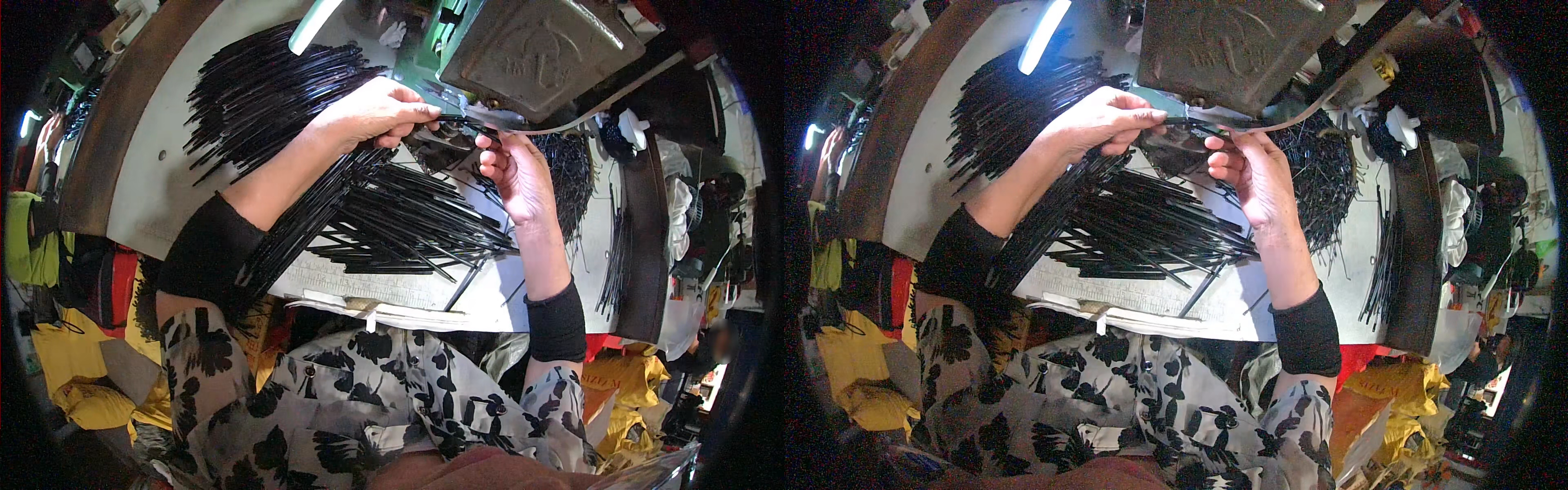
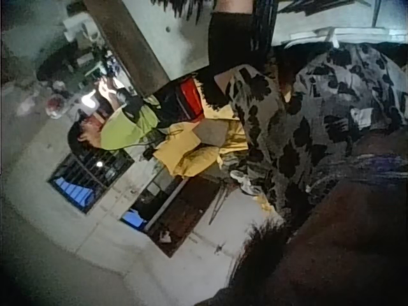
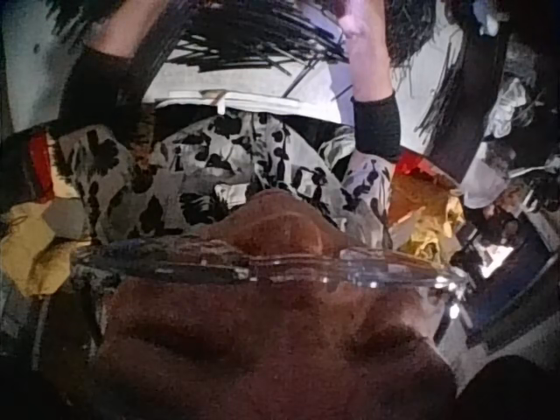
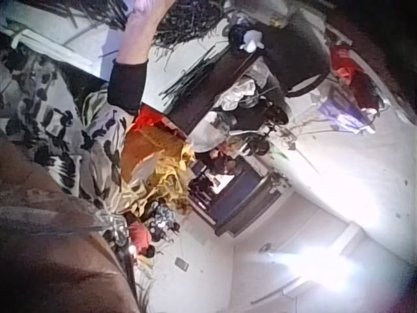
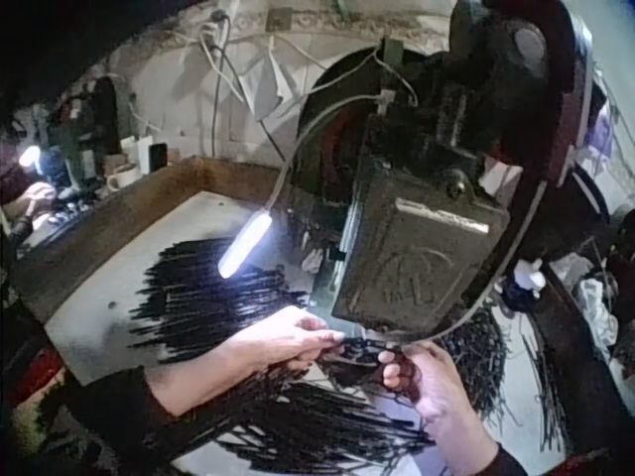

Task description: The person sorts and assembles black zip ties by hand at an industrial workstation.

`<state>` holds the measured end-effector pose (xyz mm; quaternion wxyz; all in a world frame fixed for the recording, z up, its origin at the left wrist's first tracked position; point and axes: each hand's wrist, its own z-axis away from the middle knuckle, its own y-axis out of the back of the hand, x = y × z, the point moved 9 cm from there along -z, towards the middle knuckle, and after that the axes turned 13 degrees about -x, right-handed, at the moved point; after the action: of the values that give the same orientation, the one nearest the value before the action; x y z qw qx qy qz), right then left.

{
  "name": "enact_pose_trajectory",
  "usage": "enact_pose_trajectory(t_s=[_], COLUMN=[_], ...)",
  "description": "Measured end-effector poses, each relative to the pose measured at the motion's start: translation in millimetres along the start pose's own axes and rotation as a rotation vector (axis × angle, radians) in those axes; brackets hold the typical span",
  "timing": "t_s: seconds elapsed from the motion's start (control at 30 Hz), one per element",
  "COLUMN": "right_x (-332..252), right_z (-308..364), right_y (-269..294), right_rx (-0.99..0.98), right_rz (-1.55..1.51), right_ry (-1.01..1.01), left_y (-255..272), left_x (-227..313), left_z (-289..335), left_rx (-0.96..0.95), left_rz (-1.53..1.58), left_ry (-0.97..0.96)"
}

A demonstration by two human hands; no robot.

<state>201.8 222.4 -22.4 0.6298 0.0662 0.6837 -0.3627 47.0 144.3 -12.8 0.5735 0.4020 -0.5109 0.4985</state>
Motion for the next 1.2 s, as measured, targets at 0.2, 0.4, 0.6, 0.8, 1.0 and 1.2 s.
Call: enact_pose_trajectory(t_s=[0.2, 0.4, 0.6, 0.8, 1.0, 1.2], right_x=[5, -13, -35, -34, -29, -22], right_z=[-2, 5, 17, 32, 27, 26], right_y=[6, 5, -49, -94, -64, -65], right_rx=[-0.023, 0.005, -0.030, -0.179, -0.066, -0.093], right_rz=[-0.028, 0.022, 1.143, 1.509, 1.333, 1.284], right_ry=[0.001, 0.129, 0.328, 0.460, 0.241, 0.172], left_y=[-1, 4, -10, -6, 48, 34], left_x=[6, 14, 3, 11, 7, 12], left_z=[1, 6, 18, 27, 70, 80], left_rx=[0.053, 0.043, -0.129, 0.000, 0.228, 0.345], left_rz=[-0.068, -0.038, -0.205, -0.258, -0.783, -1.442], left_ry=[-0.019, -0.059, 0.108, 0.083, 0.206, 0.200])
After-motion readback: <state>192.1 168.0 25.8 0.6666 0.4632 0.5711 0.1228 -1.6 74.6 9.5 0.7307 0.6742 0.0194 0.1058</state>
